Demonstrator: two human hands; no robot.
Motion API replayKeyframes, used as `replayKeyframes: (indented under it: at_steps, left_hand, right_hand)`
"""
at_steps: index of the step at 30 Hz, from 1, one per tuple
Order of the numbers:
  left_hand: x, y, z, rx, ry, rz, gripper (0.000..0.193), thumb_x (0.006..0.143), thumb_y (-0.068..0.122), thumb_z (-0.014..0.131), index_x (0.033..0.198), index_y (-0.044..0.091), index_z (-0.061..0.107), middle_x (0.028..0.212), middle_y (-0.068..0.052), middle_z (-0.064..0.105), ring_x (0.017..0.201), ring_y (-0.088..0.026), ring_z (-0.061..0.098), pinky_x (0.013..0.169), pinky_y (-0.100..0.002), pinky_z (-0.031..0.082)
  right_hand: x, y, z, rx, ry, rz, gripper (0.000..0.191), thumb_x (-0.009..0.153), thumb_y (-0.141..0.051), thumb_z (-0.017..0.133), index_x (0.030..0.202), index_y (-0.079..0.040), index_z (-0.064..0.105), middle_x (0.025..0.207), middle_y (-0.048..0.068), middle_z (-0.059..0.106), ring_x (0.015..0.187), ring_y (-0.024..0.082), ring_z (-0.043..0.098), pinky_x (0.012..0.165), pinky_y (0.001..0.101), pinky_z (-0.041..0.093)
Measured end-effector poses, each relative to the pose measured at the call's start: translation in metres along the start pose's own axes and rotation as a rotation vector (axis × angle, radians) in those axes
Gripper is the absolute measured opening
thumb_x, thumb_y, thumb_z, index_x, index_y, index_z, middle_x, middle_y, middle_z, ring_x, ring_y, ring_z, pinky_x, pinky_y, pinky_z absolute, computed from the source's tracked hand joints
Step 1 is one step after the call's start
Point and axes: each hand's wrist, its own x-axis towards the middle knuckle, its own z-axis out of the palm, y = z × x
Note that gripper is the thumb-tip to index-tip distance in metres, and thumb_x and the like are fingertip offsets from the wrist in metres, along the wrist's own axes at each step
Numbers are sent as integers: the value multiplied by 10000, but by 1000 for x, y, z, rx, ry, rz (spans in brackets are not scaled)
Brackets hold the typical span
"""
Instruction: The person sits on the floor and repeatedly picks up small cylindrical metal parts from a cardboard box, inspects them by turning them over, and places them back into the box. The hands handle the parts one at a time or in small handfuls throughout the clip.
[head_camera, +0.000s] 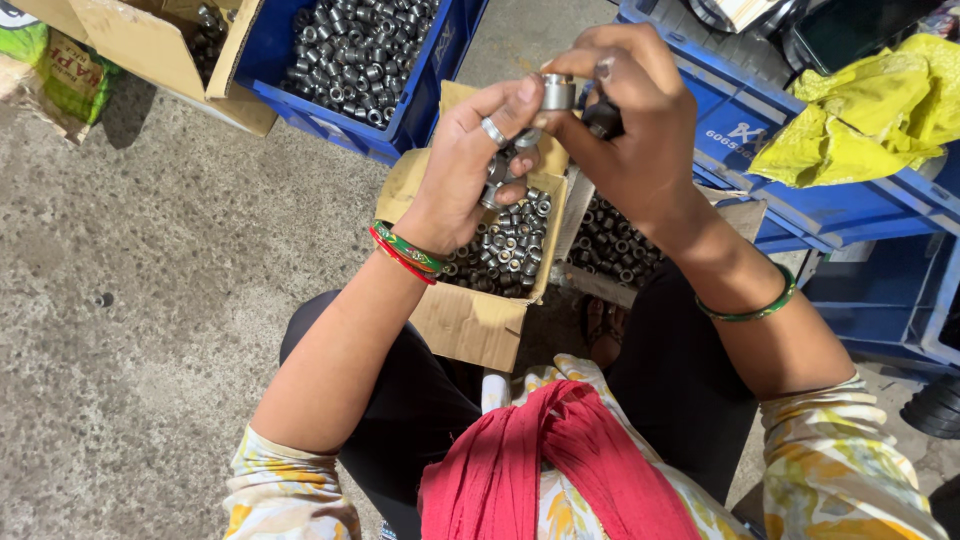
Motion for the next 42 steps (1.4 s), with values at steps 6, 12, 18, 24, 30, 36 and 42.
replayKeyframes:
  at_steps: [6,12,18,24,30,36,42]
  left_hand:
    - [2,-12,-5,-37,73,-79,454,1016,478,616,1074,30,651,841,-12,579,618,-62,546,418,-195,370]
    - [13,-11,-16,-342,235,-3,314,1067,364,529,1134,61,578,1059,-102,700,644,-112,582,449,-229,428]
    - [9,-5,-16,-164,367,144,384,1039,258,499,1324,15,580,1238,-108,688,655,-93,576,460,-224,445]
    - [4,-5,-10,-98,240,253,460,964,118,435,1389,-21,541,1299,-124,686,640,-92,553,461,-226,425]
    - [6,-10,-6,-145,180,234,493,972,108,428,1436,-35,512,1342,-162,662,639,-107,554,471,-242,432]
    - [3,-6,-4,-95,107,276,545,969,66,418,1507,-2,464,1474,-142,602,614,-97,523,466,-240,420]
    - [2,-11,0,-7,132,209,444,1067,199,538,1468,8,532,958,-76,620,606,-80,561,444,-230,427]
  right_hand:
    - [2,-1,0,650,-81,740,245,969,-211,698,1161,-72,636,1002,63,670,572,84,491,431,254,348]
    - [4,16,-10,1517,128,1085,394,997,-463,448,1067,-96,572,1057,86,633,658,128,538,424,212,324]
    - [-7,29,8,1303,-12,965,309,1104,-433,517,1058,-130,556,1087,107,670,688,130,596,434,234,349]
    - [-13,20,30,937,-283,872,262,1056,-257,604,1244,-74,598,949,58,689,547,39,512,400,184,334]
    - [-13,12,39,1276,-235,985,331,1097,-233,601,1336,-10,553,920,71,683,668,87,654,442,183,383]
    - [-11,10,32,1012,-296,814,306,1074,-170,577,1334,-9,577,910,57,697,710,118,724,407,175,361]
    - [-7,6,27,780,-133,476,238,1075,-73,661,1295,2,613,945,63,700,801,133,747,647,253,637]
